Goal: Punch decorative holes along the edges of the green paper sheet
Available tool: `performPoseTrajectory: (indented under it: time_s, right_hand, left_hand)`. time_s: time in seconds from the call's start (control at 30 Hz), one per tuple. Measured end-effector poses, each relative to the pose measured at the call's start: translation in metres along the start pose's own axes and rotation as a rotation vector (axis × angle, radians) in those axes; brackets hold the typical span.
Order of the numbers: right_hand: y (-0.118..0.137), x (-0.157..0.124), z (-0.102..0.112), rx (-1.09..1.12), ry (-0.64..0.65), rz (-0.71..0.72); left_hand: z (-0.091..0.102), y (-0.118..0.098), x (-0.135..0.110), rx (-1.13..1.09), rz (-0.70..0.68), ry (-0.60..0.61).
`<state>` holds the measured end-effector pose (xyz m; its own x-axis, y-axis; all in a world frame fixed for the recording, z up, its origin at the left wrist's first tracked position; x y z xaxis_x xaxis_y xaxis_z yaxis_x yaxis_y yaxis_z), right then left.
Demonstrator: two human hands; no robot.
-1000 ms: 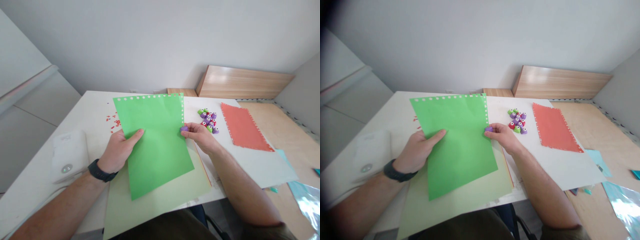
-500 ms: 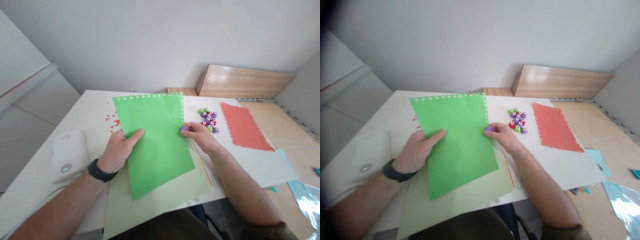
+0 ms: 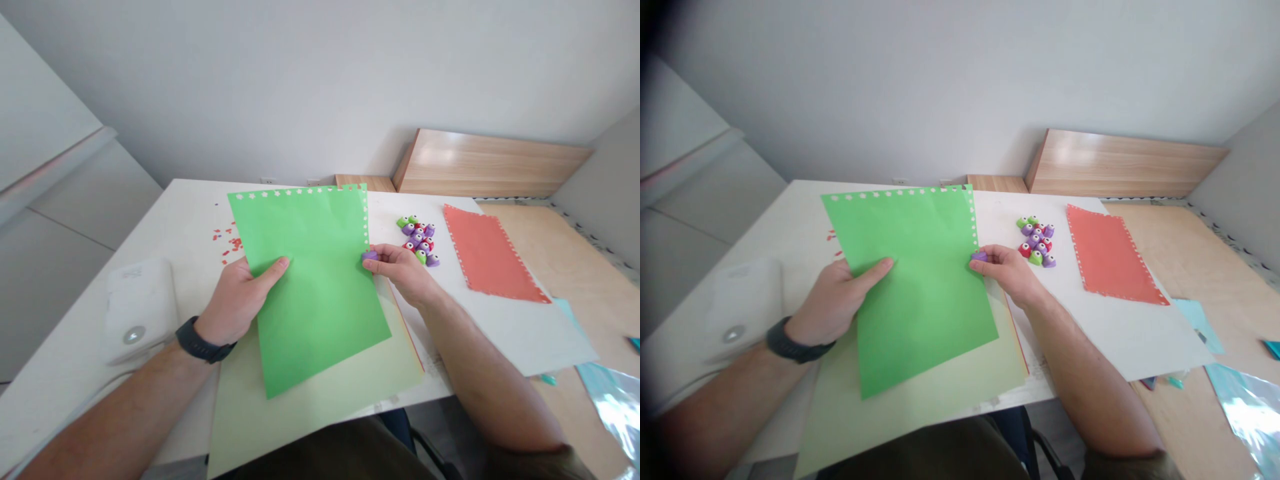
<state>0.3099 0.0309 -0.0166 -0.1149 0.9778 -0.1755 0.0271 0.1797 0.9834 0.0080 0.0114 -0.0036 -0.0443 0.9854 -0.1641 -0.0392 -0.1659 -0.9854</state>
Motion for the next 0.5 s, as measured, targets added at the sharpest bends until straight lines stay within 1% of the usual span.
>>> performPoseTrajectory:
  time_s: [0.23,0.4,0.5]
  right_hand:
    - [-0.0015,0.0002,0.0009,-0.001,0.006,0.012]
    - [-0.0017,0.0003,0.0013,-0.024,-0.003,0.014]
    - [-0.0022,0.0006,0.0013,-0.027,-0.005,0.019]
  left_hand:
    - [0.0013,0.0018,0.0003,-0.010,-0.014,0.028]
    - [-0.0005,-0.0008,-0.0003,-0.007,-0.003,-0.006]
    - [-0.0015,-0.0030,-0.0011,-0.008,-0.006,-0.008]
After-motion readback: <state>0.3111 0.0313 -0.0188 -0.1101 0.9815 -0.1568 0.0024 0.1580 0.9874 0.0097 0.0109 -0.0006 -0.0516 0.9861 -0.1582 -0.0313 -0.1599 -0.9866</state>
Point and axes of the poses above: each hand's wrist, its own x-axis towards the middle knuckle, its own z-axis out of the back of the hand, y = z × x, the point moved 1 cm from there along x, towards the middle knuckle
